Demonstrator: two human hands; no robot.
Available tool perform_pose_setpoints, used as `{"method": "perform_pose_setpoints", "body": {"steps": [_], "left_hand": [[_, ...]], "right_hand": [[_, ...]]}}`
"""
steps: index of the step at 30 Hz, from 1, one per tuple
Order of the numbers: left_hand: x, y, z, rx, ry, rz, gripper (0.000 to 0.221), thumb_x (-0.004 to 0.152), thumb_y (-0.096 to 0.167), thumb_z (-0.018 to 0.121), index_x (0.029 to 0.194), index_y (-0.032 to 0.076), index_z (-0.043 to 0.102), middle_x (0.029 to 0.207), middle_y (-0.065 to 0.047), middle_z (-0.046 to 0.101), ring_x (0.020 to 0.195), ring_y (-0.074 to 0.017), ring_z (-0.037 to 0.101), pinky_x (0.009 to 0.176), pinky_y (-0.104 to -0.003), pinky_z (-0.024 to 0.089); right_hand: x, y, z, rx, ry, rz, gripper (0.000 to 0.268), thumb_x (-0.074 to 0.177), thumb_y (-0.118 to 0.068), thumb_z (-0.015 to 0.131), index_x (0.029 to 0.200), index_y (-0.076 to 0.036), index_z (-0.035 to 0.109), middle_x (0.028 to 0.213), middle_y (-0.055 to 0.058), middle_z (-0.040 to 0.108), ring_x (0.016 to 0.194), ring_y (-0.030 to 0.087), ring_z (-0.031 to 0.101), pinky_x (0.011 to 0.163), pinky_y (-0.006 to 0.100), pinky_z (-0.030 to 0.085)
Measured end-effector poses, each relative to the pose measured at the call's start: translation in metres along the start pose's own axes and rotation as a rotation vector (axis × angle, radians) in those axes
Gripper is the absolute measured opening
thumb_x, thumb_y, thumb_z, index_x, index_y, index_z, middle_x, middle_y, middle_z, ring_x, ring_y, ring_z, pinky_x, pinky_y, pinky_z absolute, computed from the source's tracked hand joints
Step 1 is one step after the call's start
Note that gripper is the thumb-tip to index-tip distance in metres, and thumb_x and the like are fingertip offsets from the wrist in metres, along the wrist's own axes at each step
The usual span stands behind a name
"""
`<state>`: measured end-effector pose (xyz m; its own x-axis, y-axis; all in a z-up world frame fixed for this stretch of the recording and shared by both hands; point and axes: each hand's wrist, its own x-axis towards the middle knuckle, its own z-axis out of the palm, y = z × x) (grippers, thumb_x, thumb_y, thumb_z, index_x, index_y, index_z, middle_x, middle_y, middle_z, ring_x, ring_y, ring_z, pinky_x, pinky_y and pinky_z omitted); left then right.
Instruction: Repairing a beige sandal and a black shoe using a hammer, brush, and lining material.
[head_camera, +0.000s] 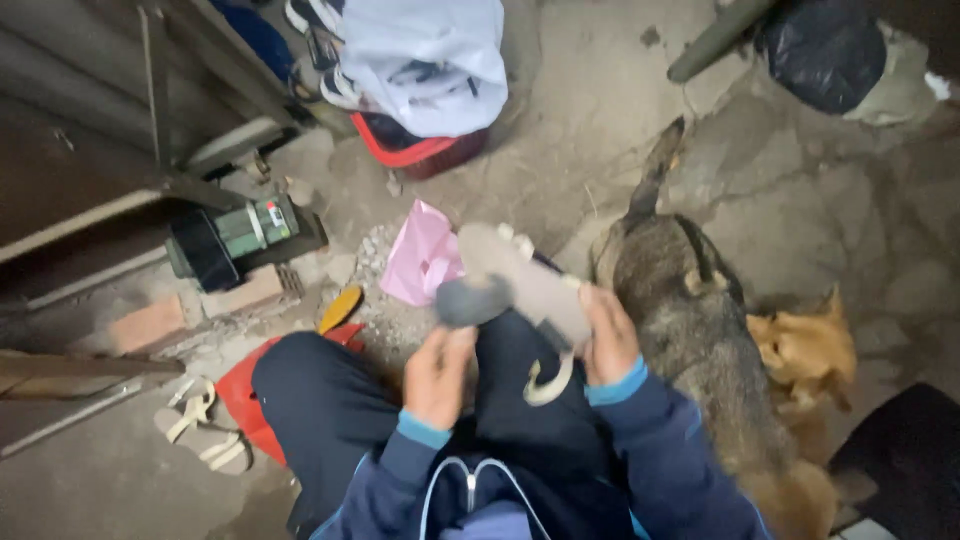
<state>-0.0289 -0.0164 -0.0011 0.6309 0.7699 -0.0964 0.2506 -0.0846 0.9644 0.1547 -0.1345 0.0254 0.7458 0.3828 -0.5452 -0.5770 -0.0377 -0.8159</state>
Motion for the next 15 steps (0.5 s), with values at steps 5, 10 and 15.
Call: {"method": "perform_pose_setpoints", "body": {"steps": [5, 10, 15], "left_hand": [[0.009, 0.019, -0.038, -0.396, 0.008, -0.077, 0.034, 0.104, 0.022, 0.059, 0.076, 0.005, 0.053, 0.034, -0.006, 0.049, 0.028, -0.0146, 0.042, 0.034, -0.027, 0.04], [0.017, 0.044, -0.038, -0.572, -0.167, -0.225, 0.041, 0.095, 0.04, 0.063, 0.084, 0.0, 0.061, 0.042, -0.016, 0.056, 0.029, -0.0139, 0.043, 0.033, -0.024, 0.032], [0.011, 0.064, -0.047, -0.409, -0.194, -0.193, 0.018, 0.087, 0.017, 0.08, 0.08, 0.001, 0.079, 0.037, -0.003, 0.048, 0.033, -0.0074, 0.044, 0.034, -0.021, 0.033]], "right_hand": [[-0.057, -0.01, 0.007, -0.5, -0.164, -0.637, 0.035, 0.097, -0.02, 0.066, 0.123, 0.001, 0.055, 0.13, 0.023, 0.069, 0.11, 0.03, 0.069, 0.1, 0.045, 0.053], [-0.099, 0.016, 0.031, -0.452, -0.343, -0.775, 0.046, 0.096, -0.016, 0.062, 0.133, 0.003, 0.042, 0.152, 0.029, 0.046, 0.139, 0.036, 0.053, 0.114, 0.041, 0.046], [-0.099, 0.01, 0.011, -0.478, -0.53, -0.747, 0.06, 0.096, -0.022, 0.067, 0.142, 0.002, 0.037, 0.16, 0.028, 0.037, 0.144, 0.036, 0.051, 0.104, 0.041, 0.059]]}}
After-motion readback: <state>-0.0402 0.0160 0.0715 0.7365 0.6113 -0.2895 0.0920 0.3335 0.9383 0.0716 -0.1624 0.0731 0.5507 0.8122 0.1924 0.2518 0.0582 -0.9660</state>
